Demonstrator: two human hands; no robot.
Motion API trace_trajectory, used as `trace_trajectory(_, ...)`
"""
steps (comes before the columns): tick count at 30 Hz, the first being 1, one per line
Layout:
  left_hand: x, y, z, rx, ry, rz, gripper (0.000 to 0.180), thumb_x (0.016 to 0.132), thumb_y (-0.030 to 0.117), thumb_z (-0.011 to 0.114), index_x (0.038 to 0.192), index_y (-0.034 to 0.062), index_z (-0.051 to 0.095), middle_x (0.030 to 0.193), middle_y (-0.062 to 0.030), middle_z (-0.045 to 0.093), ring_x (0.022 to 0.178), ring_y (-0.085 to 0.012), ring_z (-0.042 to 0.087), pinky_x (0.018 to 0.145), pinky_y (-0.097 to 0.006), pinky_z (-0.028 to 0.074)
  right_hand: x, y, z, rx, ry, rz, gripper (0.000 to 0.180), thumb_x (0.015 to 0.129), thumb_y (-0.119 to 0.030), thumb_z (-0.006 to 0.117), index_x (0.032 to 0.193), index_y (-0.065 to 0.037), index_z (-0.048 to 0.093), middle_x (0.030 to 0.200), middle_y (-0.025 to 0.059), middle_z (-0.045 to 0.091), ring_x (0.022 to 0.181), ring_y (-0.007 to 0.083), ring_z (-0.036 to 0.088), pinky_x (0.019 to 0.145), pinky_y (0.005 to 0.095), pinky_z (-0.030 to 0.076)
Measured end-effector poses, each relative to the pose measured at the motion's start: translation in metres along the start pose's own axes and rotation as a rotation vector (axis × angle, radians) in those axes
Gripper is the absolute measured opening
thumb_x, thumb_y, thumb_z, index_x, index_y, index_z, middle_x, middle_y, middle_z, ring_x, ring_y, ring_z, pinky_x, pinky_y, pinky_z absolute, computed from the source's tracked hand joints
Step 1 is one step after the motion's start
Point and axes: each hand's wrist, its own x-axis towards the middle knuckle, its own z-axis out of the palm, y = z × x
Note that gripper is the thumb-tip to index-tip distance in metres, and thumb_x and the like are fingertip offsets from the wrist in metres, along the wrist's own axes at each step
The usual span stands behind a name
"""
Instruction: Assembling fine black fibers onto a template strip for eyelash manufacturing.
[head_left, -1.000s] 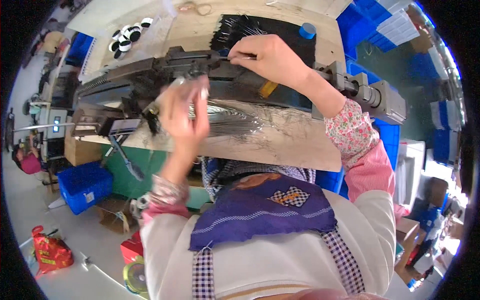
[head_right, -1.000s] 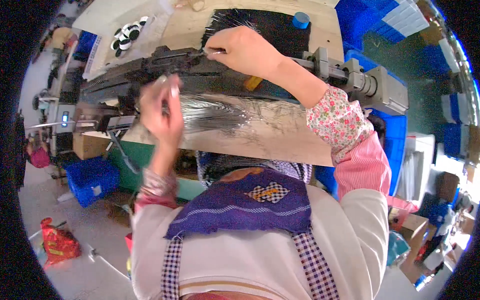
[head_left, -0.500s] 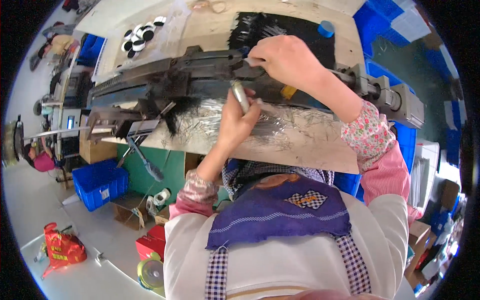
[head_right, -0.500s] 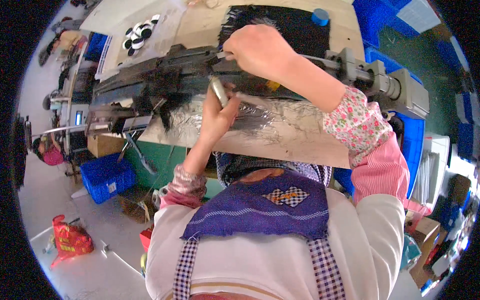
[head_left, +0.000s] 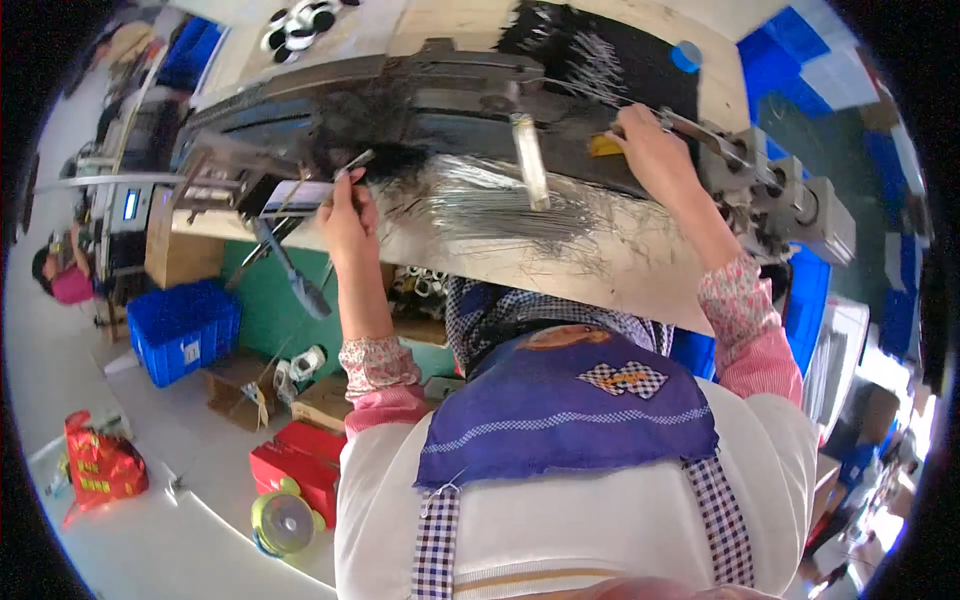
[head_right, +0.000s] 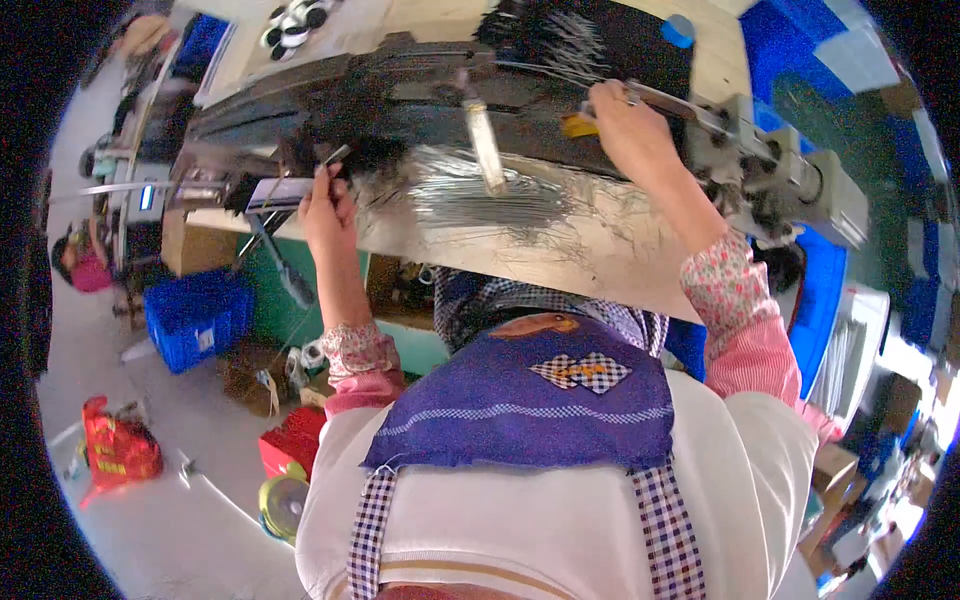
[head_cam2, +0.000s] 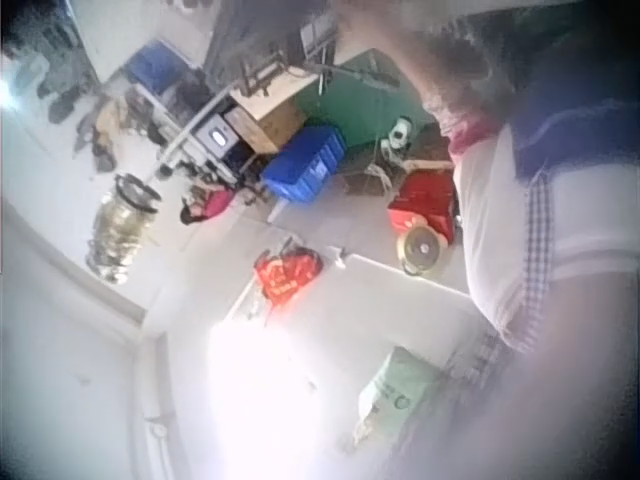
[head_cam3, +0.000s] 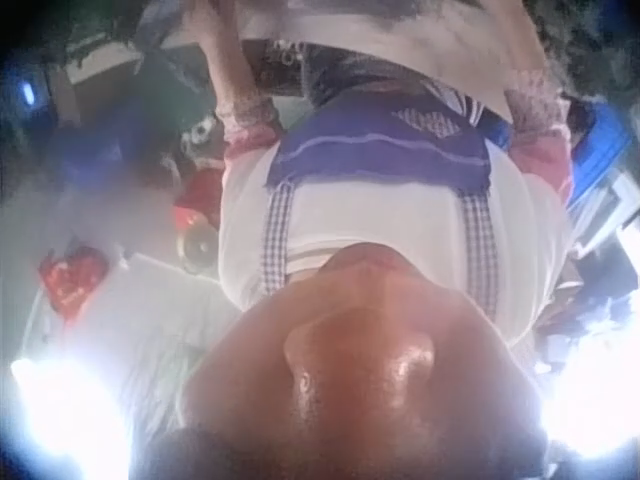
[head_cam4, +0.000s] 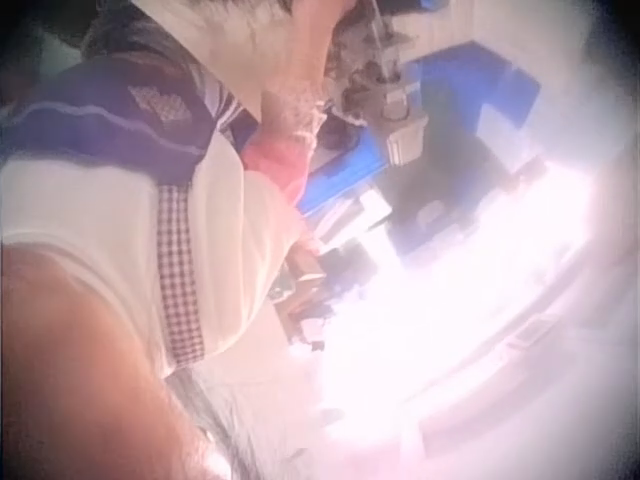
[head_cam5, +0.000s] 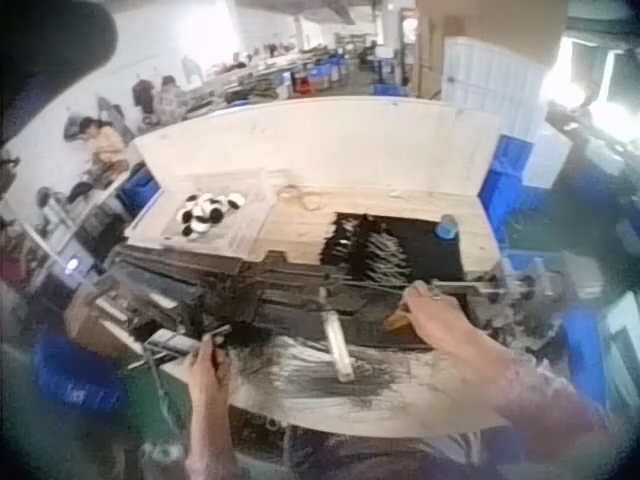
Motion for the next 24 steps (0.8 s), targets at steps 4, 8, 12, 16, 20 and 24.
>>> trace_trajectory(4,-0.027,-0.021,0.024,-0.174,0.031,0.119,0.021,0.097,0.023,0.051,0.086,0.0053,0.054,0.059,0.0050,0.041,0.043,-0.0041,0.030,0.037,-0.022,0.020,-0.043,0.000,-0.028,0.183,0.119,-0.206,0.016,0.087,-0.015,0.057,0.092,-0.001,0.049,0.084,0.0183,0.060,0.076,0.0379,0.061,0.066,0.0463,0.049)
trace_trajectory(8,-0.115,0.010,0.129,-0.028,-0.465,0.153,0.023,0.099,0.025,0.048,0.090,0.0052,0.054,0.060,0.0044,0.043,0.044,-0.0021,0.036,0.036,-0.018,0.024,-0.088,-0.005,-0.075,0.534,-0.093,-0.075,0.014,0.089,-0.012,0.056,0.093,-0.001,0.049,0.078,0.0193,0.059,0.075,0.0358,0.061,0.063,0.0425,0.046)
trace_trajectory(12,-0.107,-0.001,0.212,0.053,-1.012,-0.525,0.028,0.097,0.026,0.050,0.081,0.0035,0.052,0.059,0.0041,0.039,0.041,-0.0060,0.032,0.037,-0.022,0.022,-0.093,-0.006,-0.102,0.737,-0.280,0.053,0.012,0.089,-0.009,0.055,0.099,-0.002,0.056,0.082,0.0186,0.061,0.068,0.0316,0.061,0.062,0.0383,0.047)
trace_trajectory(16,-0.097,-0.026,0.216,-0.019,-0.735,-0.544,0.023,0.096,0.025,0.053,0.083,0.0066,0.053,0.059,0.0052,0.038,0.040,-0.0058,0.032,0.037,-0.023,0.022,-0.116,0.011,-0.121,0.748,-0.175,-0.031,0.019,0.087,-0.004,0.055,0.105,-0.001,0.061,0.090,0.0153,0.063,0.071,0.0271,0.063,0.065,0.0355,0.050)
trace_trajectory(20,-0.098,-0.026,0.216,-0.084,-0.560,-0.294,0.022,0.097,0.023,0.051,0.083,0.0065,0.053,0.059,0.0046,0.037,0.041,-0.0060,0.031,0.039,-0.023,0.023,-0.078,0.018,-0.142,0.621,0.214,-0.147,0.022,0.084,-0.003,0.056,0.106,-0.002,0.061,0.093,0.0165,0.064,0.079,0.0306,0.063,0.070,0.0379,0.050)
trace_trajectory(24,-0.093,-0.031,0.211,-0.075,-0.506,-0.175,0.022,0.097,0.023,0.049,0.082,0.0070,0.054,0.058,0.0033,0.040,0.042,-0.0067,0.034,0.038,-0.023,0.023,0.023,0.005,-0.111,0.205,0.356,-0.315,0.025,0.081,-0.003,0.054,0.105,-0.004,0.063,0.099,0.0169,0.065,0.085,0.0359,0.062,0.075,0.0398,0.050)
